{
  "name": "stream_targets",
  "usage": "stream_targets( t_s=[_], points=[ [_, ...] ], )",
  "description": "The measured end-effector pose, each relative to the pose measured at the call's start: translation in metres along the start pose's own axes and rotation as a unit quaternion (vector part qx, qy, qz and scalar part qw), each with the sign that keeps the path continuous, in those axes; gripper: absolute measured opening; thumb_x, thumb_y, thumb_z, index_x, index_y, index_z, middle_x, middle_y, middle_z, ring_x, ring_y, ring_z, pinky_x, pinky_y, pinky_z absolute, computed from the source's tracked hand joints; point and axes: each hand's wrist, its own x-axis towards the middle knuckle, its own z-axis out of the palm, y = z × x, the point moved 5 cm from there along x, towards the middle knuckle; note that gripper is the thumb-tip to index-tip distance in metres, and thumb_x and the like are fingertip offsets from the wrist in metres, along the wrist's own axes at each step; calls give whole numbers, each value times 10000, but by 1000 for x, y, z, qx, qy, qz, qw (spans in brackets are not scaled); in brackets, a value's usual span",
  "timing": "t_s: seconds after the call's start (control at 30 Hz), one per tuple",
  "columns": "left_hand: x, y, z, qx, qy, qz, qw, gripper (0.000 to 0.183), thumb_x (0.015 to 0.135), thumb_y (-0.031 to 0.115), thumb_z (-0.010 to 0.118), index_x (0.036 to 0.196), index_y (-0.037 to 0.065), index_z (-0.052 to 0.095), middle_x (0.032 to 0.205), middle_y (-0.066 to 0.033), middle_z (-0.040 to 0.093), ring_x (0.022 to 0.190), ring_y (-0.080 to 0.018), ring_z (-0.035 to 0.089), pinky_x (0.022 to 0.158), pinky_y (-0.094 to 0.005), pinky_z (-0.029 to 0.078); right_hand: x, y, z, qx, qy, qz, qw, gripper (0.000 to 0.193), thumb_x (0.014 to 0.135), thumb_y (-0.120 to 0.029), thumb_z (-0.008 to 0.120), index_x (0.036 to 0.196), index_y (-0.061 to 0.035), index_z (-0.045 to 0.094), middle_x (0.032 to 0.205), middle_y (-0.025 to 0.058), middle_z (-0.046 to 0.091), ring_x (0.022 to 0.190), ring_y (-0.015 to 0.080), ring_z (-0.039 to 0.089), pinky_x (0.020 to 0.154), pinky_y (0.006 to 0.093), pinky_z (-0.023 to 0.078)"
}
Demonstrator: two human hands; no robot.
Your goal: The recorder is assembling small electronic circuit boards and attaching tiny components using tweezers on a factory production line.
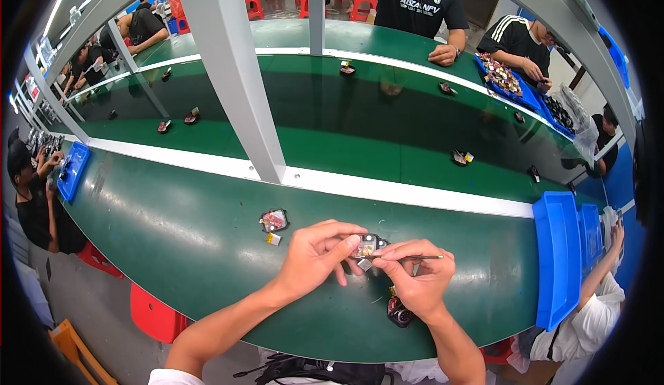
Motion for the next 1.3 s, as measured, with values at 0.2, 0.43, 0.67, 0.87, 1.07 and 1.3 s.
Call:
stream_targets(
  t_s=[0.2, 0.43, 0.67, 0.87, 1.07, 1.3],
  points=[
    [0, 0, 1, -2, -5, 2, 1000, 262, 1014, 71, 588, 1212, -92, 637, 1001, -126, 625, 724, -195, 716, 482, -248, 553, -1, 0, 0, -1, 5, -3, 1000, 143, 735, 31, 848, 803, -41, 744, 820, 56, 763, 427, 8, 432, 419, 193, 288],
    [0, 2, 0, -11, 7, 6, 1000, 239, 1010, 50, 580, 1176, -108, 648, 957, -151, 671, 659, -188, 704, 449, -242, 544, 0, -5, 3, -14, 3, -24, 1000, 140, 737, 36, 842, 799, -46, 747, 784, 39, 756, 417, 14, 438, 412, 193, 282],
    [-1, 3, 0, -14, 8, 11, 1000, 239, 1008, 47, 584, 1180, -109, 643, 969, -151, 673, 646, -181, 696, 447, -239, 539, 0, -5, 2, -18, 14, -12, 1000, 138, 736, 24, 850, 798, -42, 746, 762, 25, 751, 412, 7, 428, 405, 196, 269],
    [-1, 6, 2, -26, 5, 12, 1000, 245, 998, 37, 598, 1188, -114, 635, 989, -149, 670, 684, -191, 711, 457, -243, 549, 1, -10, 1, -57, 13, -5, 998, 141, 752, 12, 852, 832, -17, 739, 694, 14, 709, 418, 1, 434, 411, 193, 274],
    [-1, 7, 2, -4, 7, 16, 1000, 245, 972, -2, 623, 1179, -133, 628, 1020, -154, 655, 710, -198, 718, 464, -249, 557, 1, 2, -1, 29, 11, 89, 996, 155, 765, 12, 846, 867, -9, 732, 727, 48, 707, 443, -4, 455, 422, 185, 281],
    [-2, 9, 1, -3, 11, 20, 1000, 246, 971, -4, 623, 1185, -126, 630, 1009, -144, 641, 711, -198, 719, 462, -247, 555, 2, -2, -2, -4, 6, 44, 999, 174, 756, 9, 853, 880, -10, 732, 765, 62, 725, 445, 2, 457, 426, 185, 287]
  ],
)
